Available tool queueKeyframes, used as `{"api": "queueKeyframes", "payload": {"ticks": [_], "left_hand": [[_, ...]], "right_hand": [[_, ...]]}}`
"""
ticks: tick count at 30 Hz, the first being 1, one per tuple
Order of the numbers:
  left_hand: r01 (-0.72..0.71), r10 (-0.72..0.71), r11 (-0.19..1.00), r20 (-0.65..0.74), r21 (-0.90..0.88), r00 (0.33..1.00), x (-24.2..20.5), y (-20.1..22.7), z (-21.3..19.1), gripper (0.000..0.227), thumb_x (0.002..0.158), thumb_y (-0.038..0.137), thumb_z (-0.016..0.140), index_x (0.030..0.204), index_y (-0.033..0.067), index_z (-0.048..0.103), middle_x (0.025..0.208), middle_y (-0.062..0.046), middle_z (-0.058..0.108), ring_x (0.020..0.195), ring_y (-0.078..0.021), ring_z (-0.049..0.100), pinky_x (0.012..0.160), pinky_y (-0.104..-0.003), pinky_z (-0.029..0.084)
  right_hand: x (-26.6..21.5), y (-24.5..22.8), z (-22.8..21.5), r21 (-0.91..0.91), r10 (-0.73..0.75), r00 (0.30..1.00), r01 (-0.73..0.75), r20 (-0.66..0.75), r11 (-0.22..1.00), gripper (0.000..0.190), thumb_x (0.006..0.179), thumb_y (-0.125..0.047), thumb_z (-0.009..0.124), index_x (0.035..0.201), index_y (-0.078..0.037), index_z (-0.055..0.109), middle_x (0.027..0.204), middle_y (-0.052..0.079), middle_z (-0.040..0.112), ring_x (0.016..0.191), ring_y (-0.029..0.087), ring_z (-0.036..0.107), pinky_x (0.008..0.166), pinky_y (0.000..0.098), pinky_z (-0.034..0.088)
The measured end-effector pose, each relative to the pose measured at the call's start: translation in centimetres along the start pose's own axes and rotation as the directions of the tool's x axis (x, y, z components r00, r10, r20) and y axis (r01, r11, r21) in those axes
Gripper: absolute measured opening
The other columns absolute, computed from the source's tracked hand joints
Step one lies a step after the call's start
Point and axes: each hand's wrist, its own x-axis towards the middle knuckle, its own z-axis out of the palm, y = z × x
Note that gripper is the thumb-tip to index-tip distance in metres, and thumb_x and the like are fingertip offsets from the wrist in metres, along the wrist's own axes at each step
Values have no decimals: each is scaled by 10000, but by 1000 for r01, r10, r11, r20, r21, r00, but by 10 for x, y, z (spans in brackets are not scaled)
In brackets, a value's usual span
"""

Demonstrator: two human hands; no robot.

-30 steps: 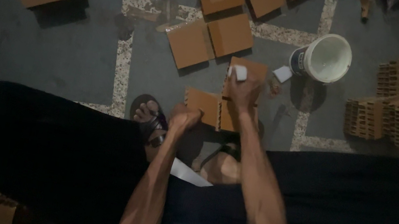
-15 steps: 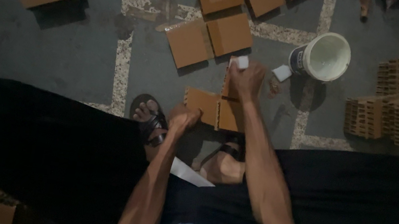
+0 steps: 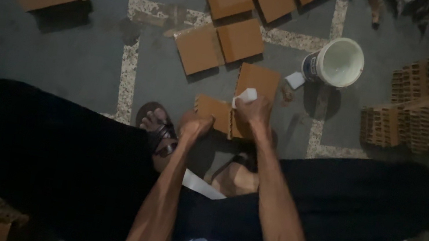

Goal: The person sits on the floor and assembles small cardboard boxes by applying glue to the edges with a white bottle, then folding and pressing the flaps to form the box shape. Completed boxes are set aside on the floor.

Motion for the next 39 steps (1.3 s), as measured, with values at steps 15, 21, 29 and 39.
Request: {"api": "queueKeyframes", "payload": {"ticks": [15,21,29,39], "left_hand": [[-129,127,986,27,106,992,-5,10,-10,556,817,469,705,1060,-30,740,1045,-259,724,997,-454,682,851,-493,539],[43,-44,995,11,87,999,-16,13,-15,604,788,496,718,1095,-24,735,1098,-281,725,1066,-454,690,889,-493,554],[-136,149,979,-75,152,986,21,-9,2,570,835,456,731,1210,30,671,1066,-244,726,996,-430,694,835,-508,553],[-262,378,832,-155,490,912,10,54,-76,617,891,225,738,1450,216,475,1127,-218,655,1033,-411,674,823,-509,568]], "right_hand": [[69,-46,-27,181,-74,960,126,-270,975,297,812,-264,774,807,33,755,728,155,749,679,268,767,620,425,562],[58,-21,-19,32,-88,995,90,-54,995,253,831,-288,748,782,-40,749,741,140,753,689,271,762,685,415,580],[26,-14,-33,63,113,988,-120,106,991,441,683,-311,861,990,-26,721,934,160,757,853,281,742,759,411,585],[1,-29,-61,206,-354,935,346,4,915,357,859,-340,844,1040,-40,780,934,116,795,830,227,783,731,346,625]]}}
